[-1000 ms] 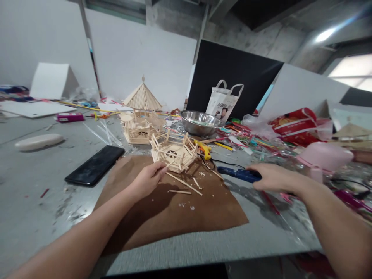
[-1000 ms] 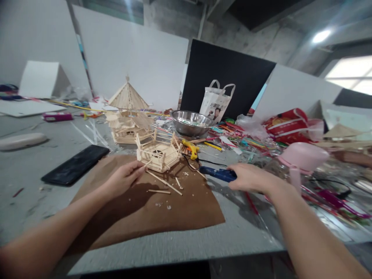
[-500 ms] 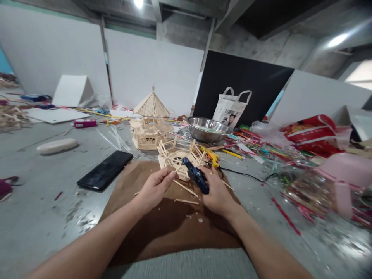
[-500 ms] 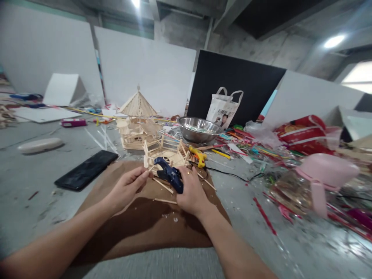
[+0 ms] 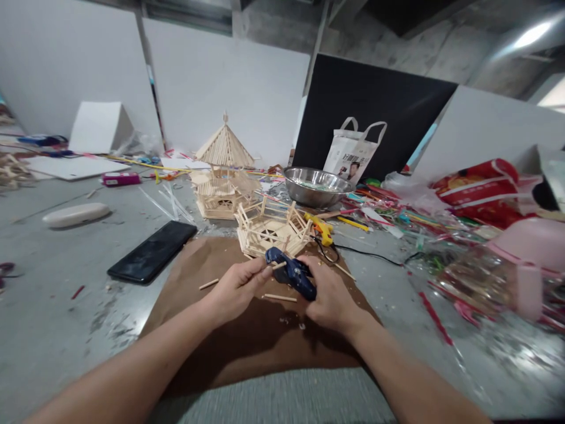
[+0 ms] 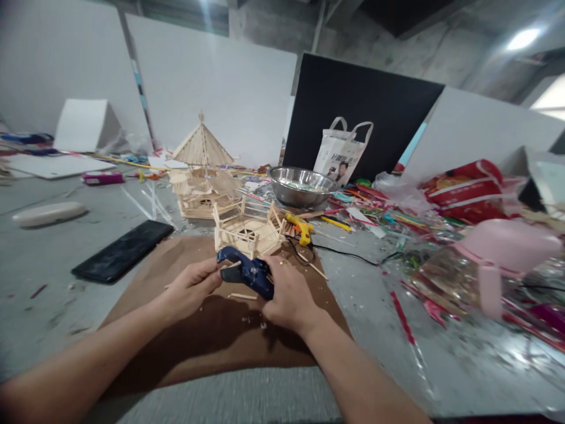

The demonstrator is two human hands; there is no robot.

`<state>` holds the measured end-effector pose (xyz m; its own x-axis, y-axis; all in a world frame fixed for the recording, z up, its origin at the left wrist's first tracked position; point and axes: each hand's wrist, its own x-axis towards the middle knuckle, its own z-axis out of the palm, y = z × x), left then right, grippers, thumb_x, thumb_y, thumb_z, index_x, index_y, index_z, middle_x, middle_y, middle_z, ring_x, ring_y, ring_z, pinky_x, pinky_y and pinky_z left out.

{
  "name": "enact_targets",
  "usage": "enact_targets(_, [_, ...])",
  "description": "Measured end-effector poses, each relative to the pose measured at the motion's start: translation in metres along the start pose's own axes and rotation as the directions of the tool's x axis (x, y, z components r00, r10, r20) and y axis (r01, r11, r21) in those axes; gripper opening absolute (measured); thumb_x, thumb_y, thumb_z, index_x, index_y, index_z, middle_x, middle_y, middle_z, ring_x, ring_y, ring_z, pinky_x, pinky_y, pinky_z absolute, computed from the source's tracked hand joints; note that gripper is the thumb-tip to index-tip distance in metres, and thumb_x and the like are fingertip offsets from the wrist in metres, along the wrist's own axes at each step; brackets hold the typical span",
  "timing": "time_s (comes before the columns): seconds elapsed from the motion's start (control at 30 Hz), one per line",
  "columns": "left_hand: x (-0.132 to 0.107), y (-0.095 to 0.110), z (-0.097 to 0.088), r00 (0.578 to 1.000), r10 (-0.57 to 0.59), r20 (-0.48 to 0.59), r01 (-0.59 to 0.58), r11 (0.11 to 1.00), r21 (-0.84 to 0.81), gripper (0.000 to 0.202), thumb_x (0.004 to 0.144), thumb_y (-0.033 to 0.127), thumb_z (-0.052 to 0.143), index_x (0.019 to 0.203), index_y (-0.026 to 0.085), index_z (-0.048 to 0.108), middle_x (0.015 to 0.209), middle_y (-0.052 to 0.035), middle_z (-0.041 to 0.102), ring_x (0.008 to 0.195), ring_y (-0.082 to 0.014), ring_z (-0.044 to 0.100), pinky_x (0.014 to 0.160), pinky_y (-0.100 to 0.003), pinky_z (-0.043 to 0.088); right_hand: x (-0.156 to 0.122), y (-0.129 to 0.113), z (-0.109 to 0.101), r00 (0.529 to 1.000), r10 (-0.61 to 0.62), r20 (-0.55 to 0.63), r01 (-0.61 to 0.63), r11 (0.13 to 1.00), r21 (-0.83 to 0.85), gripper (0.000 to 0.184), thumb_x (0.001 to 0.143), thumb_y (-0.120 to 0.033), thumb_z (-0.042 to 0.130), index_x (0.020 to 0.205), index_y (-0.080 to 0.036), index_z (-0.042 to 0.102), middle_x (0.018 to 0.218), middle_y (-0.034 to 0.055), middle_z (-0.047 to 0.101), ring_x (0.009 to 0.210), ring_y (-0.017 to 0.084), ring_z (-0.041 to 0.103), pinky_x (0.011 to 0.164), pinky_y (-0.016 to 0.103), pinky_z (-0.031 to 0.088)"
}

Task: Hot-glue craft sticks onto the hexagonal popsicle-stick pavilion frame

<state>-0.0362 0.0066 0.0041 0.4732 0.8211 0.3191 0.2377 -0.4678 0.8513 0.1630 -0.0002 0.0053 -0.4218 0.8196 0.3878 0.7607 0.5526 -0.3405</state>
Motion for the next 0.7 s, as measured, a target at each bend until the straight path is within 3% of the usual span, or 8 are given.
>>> enact_targets(0.23, [0.0006, 0.0046, 0.0007, 0.999, 0.044, 0.03, -0.042, 0.998, -0.05, 0.033, 0.083, 0.029, 0.033, 0.103, 0.013, 0.054, 0.092, -0.0026, 0.059, 0.089, -0.0129, 0.05, 0.081, -0.02, 0.036, -0.0008, 0.0002, 0.0006, 1.0, 0.007, 0.011, -0.006, 0.999, -0.042, 0.054, 0.054, -0.019, 0.054, 0.106, -0.012, 0.042, 0.1, 0.0121, 0.055, 0.091, 0.023, 0.051, 0.077, 0.034, 0.04])
enact_targets(0.7, [0.0006, 0.0013, 0.0056, 0.998, 0.068, 0.007, -0.067, 0.996, -0.064, 0.035, 0.083, 0.028, 0.034, 0.106, 0.012, 0.053, 0.094, -0.0037, 0.059, 0.088, -0.0143, 0.051, 0.082, -0.024, 0.037, -0.001, -0.0015, 0.003, 0.999, 0.03, -0.021, -0.032, 0.994, -0.103, 0.044, 0.058, -0.019, 0.049, 0.102, -0.013, 0.044, 0.091, 0.01, 0.057, 0.079, 0.022, 0.053, 0.071, 0.033, 0.042])
